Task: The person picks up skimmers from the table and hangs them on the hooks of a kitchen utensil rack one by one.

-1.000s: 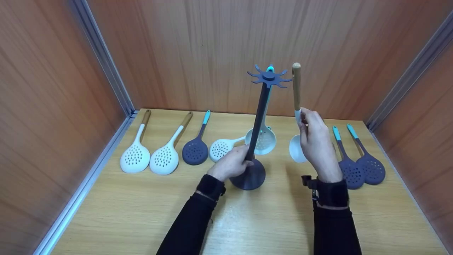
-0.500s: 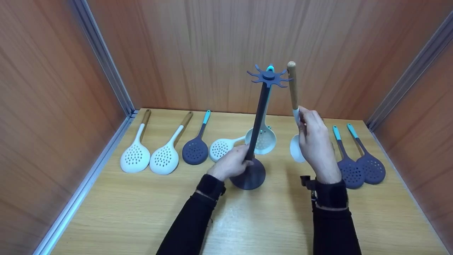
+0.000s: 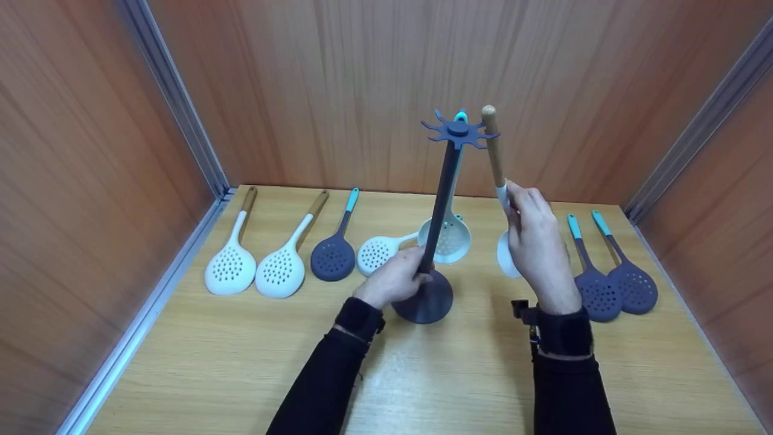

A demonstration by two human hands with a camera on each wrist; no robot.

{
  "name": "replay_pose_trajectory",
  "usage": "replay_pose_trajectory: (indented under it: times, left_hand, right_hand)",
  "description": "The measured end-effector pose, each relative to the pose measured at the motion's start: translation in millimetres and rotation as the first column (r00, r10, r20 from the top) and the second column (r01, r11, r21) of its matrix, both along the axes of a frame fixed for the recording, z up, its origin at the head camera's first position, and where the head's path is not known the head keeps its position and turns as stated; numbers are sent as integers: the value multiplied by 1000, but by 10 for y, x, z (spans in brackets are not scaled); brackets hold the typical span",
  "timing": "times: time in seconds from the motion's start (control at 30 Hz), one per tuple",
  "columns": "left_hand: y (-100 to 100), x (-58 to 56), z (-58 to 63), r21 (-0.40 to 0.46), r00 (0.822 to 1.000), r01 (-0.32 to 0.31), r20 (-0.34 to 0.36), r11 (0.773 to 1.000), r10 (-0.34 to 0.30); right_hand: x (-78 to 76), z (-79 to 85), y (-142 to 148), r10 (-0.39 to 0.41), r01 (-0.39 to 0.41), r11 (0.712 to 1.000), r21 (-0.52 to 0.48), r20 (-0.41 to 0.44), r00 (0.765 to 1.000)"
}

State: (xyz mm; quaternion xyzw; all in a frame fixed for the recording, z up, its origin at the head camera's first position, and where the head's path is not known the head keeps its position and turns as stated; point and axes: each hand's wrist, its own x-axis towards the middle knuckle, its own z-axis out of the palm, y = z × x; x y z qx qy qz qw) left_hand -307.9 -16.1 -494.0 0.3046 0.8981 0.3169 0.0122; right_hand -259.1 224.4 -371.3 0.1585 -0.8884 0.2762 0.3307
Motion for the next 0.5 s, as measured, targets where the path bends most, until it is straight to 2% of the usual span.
replay_pose_trajectory:
  times: [0.27,0.5]
  left_hand:
    - [-11,4,-4,0,1000,2,8,1000,-2]
    - [-14,4,-1,-4,1000,10,2,1000,-10]
  right_hand:
    - [3,-16,-2,22,-22,1000,-5,-19,1000]
    - [23,-3,-26,-7,7,1000,7,13,1000]
